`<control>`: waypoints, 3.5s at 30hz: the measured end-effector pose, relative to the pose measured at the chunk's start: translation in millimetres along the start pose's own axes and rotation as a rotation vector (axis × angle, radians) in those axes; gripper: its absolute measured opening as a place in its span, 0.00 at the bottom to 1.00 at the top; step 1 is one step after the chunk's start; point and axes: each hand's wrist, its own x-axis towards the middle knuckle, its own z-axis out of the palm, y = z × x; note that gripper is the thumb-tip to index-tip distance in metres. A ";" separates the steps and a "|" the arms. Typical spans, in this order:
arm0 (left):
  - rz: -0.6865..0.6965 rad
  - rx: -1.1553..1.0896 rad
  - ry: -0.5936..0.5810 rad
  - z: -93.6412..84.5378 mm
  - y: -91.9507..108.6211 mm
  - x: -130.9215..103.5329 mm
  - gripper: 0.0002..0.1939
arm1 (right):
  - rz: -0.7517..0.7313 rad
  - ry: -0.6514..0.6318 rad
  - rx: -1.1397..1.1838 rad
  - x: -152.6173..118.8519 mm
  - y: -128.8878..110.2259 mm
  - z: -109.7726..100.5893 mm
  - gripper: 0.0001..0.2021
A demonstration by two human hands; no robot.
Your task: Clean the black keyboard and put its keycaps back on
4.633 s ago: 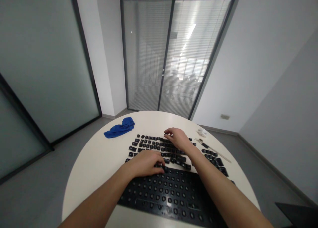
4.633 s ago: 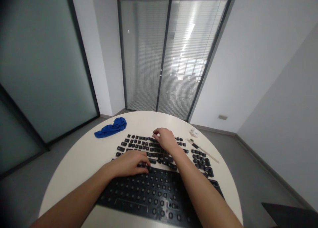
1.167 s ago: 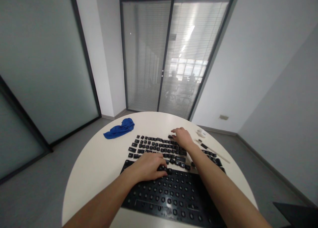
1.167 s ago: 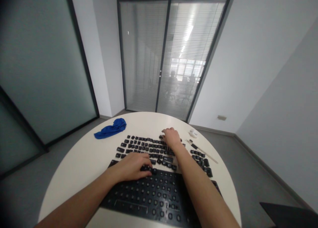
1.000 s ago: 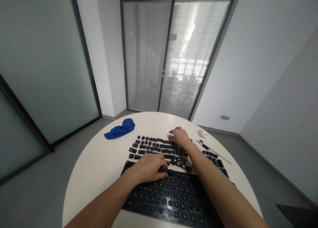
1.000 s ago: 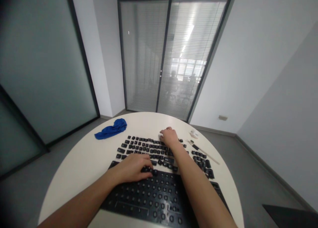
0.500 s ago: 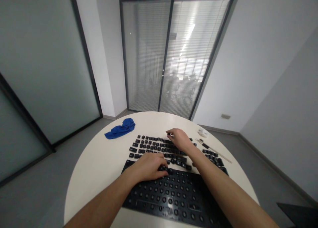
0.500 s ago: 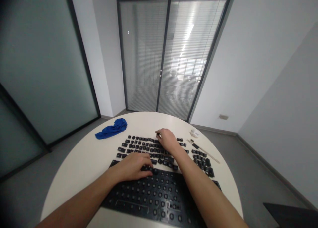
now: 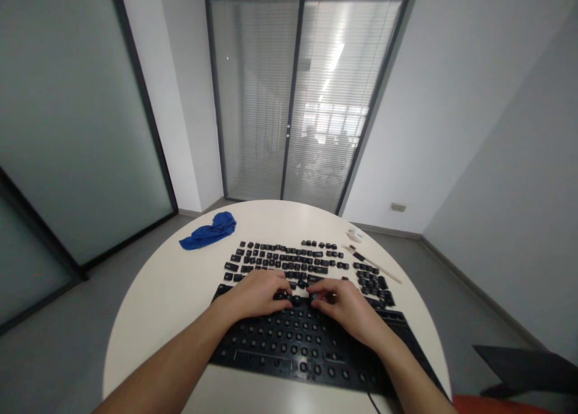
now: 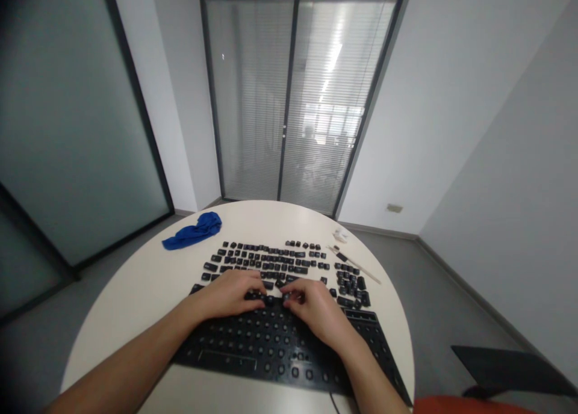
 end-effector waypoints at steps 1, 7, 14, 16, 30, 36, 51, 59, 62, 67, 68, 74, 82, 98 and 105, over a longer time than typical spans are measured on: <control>0.002 0.001 0.000 0.3 -0.1 0.0 0.10 | 0.008 -0.008 0.005 -1.5 1.6 1.2 0.12; 0.002 -0.017 0.005 1.7 -1.1 -0.4 0.09 | -0.009 -0.012 -0.054 -2.4 1.2 6.9 0.12; -0.009 -0.006 0.000 0.0 0.3 -0.9 0.09 | -0.004 -0.022 -0.027 -2.7 0.3 5.4 0.11; -0.003 -0.006 0.002 0.8 -0.5 -0.8 0.09 | 0.000 -0.031 -0.016 -3.1 -0.4 4.2 0.11; 0.001 0.014 0.005 3.3 -2.0 -0.5 0.10 | 0.006 -0.036 0.009 -3.3 0.8 3.7 0.10; 0.002 0.012 0.004 2.2 -1.9 -0.7 0.09 | 0.011 -0.047 0.005 -4.6 -3.1 1.6 0.09; -0.003 0.018 -0.003 0.4 0.5 -0.6 0.10 | 0.016 -0.032 -0.037 -1.1 0.0 4.9 0.09; -0.004 0.030 -0.001 1.8 -0.1 -0.5 0.09 | 0.063 -0.069 -0.121 2.4 -7.3 1.3 0.09; -0.004 0.037 -0.002 1.2 0.7 -0.6 0.09 | 0.086 -0.070 -0.192 3.0 -11.4 -0.8 0.10; 0.000 0.038 -0.009 -0.4 1.8 -0.2 0.09 | 0.074 -0.096 -0.255 3.5 -13.2 0.3 0.09; 0.000 0.041 -0.011 -0.6 1.9 -0.2 0.09 | 0.065 -0.091 -0.258 3.2 -12.8 1.0 0.08; -0.002 0.053 -0.021 -4.5 4.7 -1.7 0.09 | -0.026 -0.103 -0.190 -2.2 -10.2 -2.9 0.11; -0.021 0.043 -0.085 -17.5 -3.8 -9.1 0.10 | -0.069 -0.247 0.014 -18.1 -12.6 -9.5 0.32; -0.019 0.058 -0.077 -19.4 1.2 -9.0 0.08 | -0.160 -0.206 -0.087 -3.7 -26.1 0.1 0.17; -0.003 0.038 -0.057 -16.3 -2.9 -9.5 0.09 | -0.022 0.027 -0.515 78.1 3.5 -28.2 0.11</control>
